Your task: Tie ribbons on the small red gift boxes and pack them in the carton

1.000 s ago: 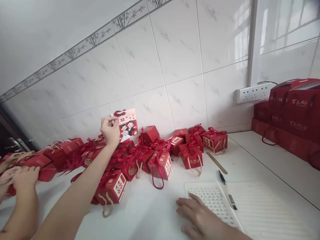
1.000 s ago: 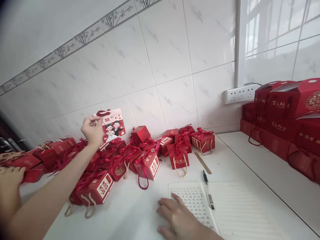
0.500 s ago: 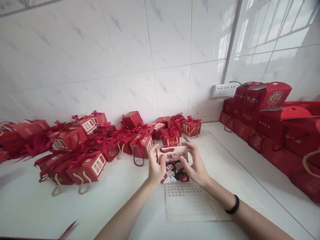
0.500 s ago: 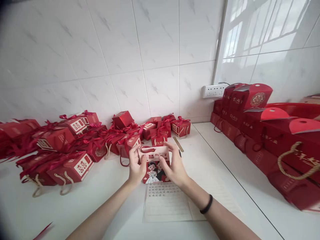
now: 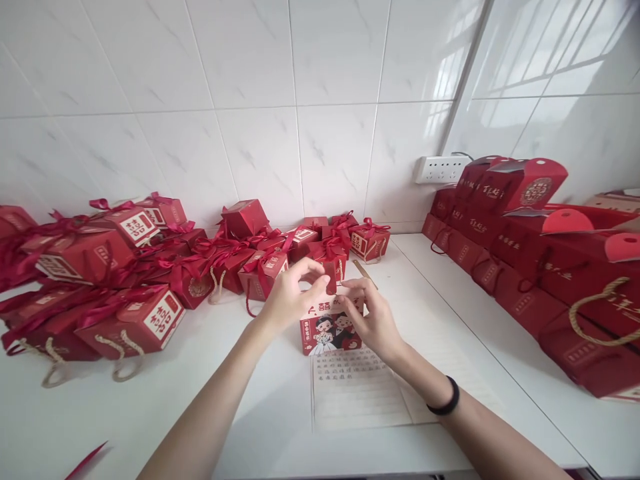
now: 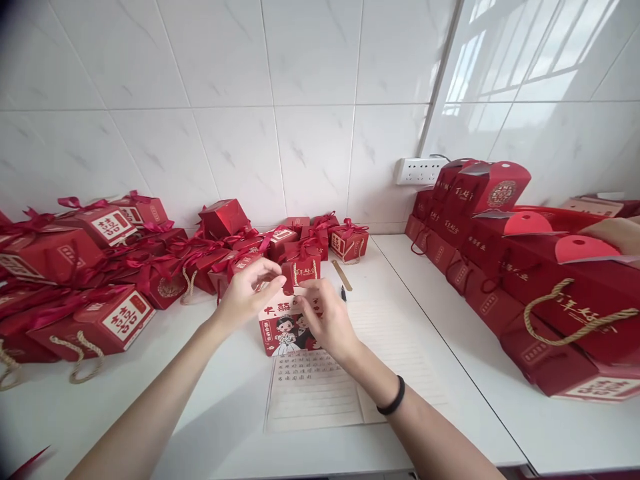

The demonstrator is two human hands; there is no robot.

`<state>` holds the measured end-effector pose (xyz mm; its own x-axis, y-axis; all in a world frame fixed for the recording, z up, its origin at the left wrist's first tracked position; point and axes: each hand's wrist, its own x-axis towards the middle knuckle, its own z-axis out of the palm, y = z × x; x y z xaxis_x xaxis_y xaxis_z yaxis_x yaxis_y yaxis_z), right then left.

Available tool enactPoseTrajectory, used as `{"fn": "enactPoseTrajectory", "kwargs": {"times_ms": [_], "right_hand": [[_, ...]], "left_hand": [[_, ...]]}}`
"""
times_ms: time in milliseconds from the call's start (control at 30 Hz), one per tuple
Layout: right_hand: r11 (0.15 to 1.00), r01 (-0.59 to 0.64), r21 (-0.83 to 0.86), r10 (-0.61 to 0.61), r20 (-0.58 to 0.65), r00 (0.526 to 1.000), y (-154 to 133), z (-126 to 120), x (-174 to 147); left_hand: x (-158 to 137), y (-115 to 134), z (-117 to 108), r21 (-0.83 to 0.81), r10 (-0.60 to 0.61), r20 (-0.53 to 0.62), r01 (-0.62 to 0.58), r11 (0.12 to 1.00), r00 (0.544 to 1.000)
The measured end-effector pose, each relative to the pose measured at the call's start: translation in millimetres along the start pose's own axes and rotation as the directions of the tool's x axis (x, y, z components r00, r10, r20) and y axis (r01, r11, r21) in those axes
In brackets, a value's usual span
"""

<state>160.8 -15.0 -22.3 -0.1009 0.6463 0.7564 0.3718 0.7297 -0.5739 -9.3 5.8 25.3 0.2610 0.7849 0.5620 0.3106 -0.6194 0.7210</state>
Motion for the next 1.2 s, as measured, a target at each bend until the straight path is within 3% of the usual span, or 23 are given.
{"fn": "enactPoseTrajectory", "kwargs": {"times_ms": [133,333,467,633,900,1200], "right_hand": [[1.000,-0.004,-0.014,0.004,0.016,1.000,-3.8,-2.3,-1.7],[0.996,0.088,-0.007,-0.087,0.022,0.996,-13.4,-3.3,-4.9],[0.973,0.222,-0.055,-0.225,-0.057,0.973,-24.6,-8.5,-5.4],[0.977,0.201,-0.076,-0.206,-0.071,0.976,-22.0,-11.6,-9.9],[0.984,0.170,-0.056,-0.175,-0.095,0.980,-16.0,-9.1,-12.5],[0.972,0.234,0.018,-0.231,-0.112,0.967,-23.3,-12.9,-9.1]], "left_hand": [[-7.3,4.0,15.0,-0.109,0.009,-0.122,-0.023,0.994,0.993],[-24.1,13.0,17.4,-0.007,0.267,-0.180,-0.273,0.962,0.947],[-29.6,20.6,13.5,-0.046,0.362,-0.131,-0.370,0.928,0.923],[-29.9,17.2,16.5,0.121,0.516,-0.063,-0.507,0.854,0.854],[-29.4,14.6,20.3,0.244,0.521,-0.055,-0.495,0.834,0.852],[-29.5,13.8,19.6,0.179,0.536,-0.049,-0.521,0.835,0.843]]}}
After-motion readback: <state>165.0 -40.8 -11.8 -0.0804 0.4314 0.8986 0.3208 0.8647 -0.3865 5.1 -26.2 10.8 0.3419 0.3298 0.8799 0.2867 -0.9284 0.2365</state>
